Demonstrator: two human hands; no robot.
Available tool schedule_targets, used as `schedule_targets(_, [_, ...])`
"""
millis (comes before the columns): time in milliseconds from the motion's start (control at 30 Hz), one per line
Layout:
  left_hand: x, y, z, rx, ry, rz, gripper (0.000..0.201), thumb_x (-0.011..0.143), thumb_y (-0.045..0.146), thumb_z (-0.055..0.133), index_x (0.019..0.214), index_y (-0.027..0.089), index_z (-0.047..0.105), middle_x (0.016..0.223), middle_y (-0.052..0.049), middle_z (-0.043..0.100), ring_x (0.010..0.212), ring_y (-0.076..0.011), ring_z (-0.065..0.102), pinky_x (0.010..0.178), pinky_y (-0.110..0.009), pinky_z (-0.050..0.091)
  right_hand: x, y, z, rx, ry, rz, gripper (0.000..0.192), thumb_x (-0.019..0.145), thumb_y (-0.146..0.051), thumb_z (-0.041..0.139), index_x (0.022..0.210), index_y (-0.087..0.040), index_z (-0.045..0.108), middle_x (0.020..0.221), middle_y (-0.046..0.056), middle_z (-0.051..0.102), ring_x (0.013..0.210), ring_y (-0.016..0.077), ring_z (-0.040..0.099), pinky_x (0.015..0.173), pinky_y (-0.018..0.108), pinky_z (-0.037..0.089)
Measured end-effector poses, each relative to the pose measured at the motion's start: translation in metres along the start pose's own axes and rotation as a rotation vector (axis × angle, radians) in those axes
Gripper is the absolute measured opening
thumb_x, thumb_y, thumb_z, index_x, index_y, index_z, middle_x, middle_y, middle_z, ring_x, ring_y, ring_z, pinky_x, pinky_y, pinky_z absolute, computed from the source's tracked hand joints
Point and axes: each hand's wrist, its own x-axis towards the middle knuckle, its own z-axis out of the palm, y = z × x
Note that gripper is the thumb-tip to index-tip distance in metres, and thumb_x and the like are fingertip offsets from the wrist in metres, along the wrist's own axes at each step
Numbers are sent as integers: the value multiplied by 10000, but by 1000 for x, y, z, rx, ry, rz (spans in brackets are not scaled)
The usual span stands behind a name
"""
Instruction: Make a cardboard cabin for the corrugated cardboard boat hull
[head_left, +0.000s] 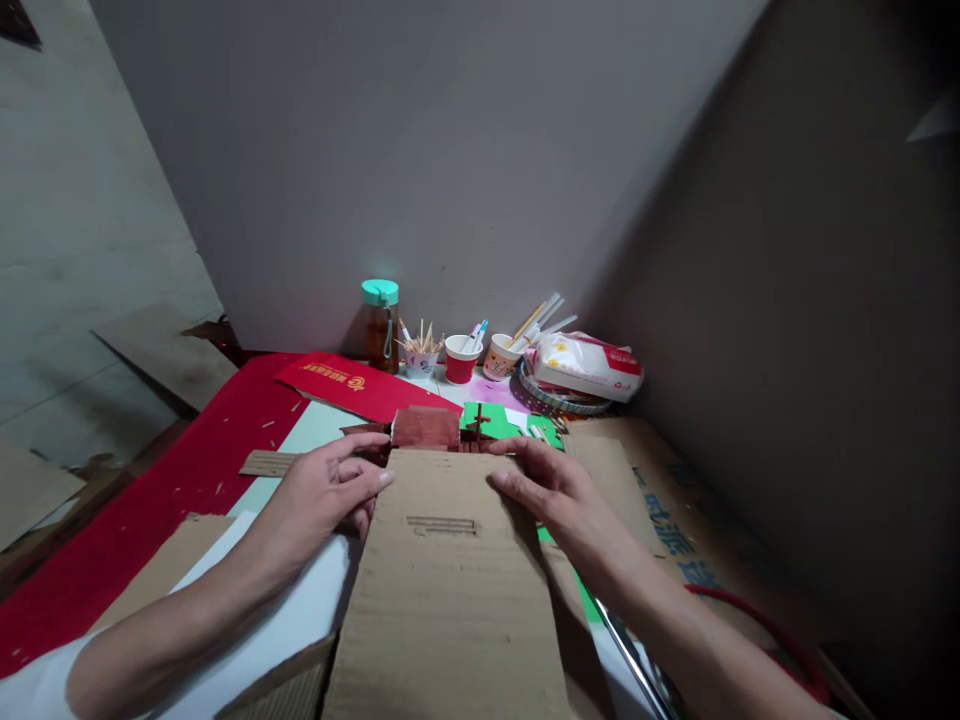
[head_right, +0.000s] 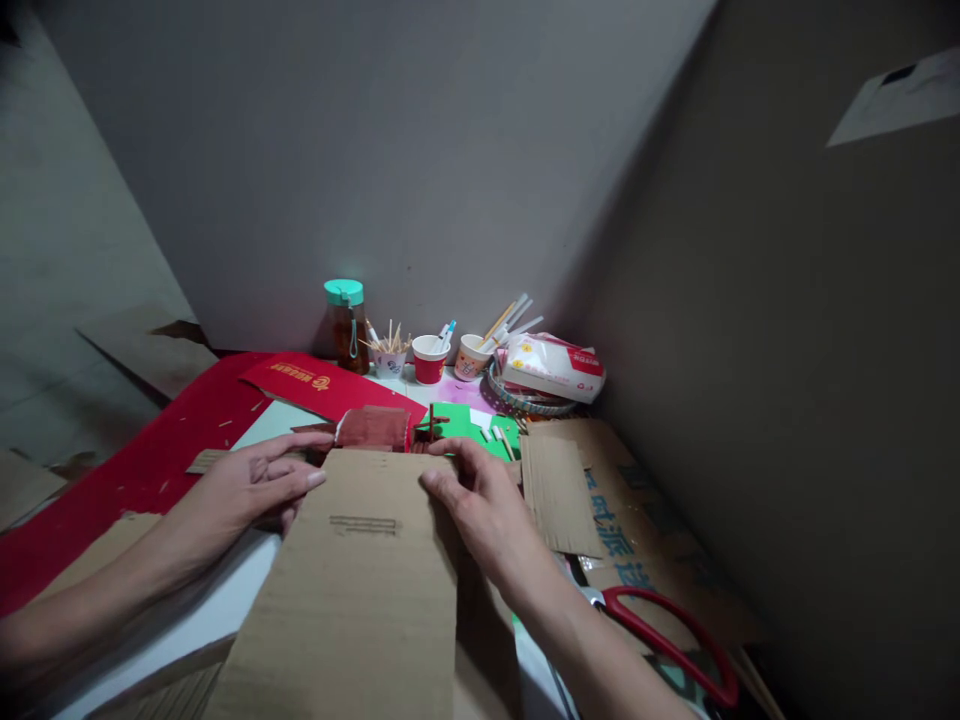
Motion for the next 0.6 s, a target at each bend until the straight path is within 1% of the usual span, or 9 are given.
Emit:
schedule_targets(133, [0, 1, -1, -14, 12, -18, 645, 759, 429, 773, 1283, 121, 556, 627, 43, 643, 496, -122, 564, 512, -252, 443, 12, 0, 0, 7, -28, 6, 210, 777, -382, 712, 884, -205, 674, 782, 5, 634, 714, 171, 542, 611, 278, 381])
schedule_targets(200, [0, 1, -1, -19, 20, -25, 633, 765, 426, 773, 1278, 129, 549, 626, 47, 638, 496, -114, 554, 506, -239, 428, 16, -2, 0, 12, -48, 11, 176, 784, -364, 710, 854, -204, 691, 768, 2, 644, 695, 160, 536, 609, 273, 365])
schedule_targets(400, [1, -1, -1, -31, 37, -46, 614, 775, 420, 770, 1267, 124, 551, 665, 27, 661, 520, -120, 572, 530, -249, 445, 28, -1, 2, 13, -89, 4, 120, 779, -312, 710, 822, -216, 768, 785, 2, 706, 712, 167, 581, 665, 285, 397])
schedule_targets(600, [0, 1, 1, -33, 25, -49, 551, 770, 387, 759, 1212, 103, 595, 657, 29, 657, 519, -118, 577, 532, -248, 438, 35, 5, 4, 10, -103, -7, 95, 770, -298, 721, 811, -247, 790, 783, -1, 732, 713, 180, 607, 663, 296, 420])
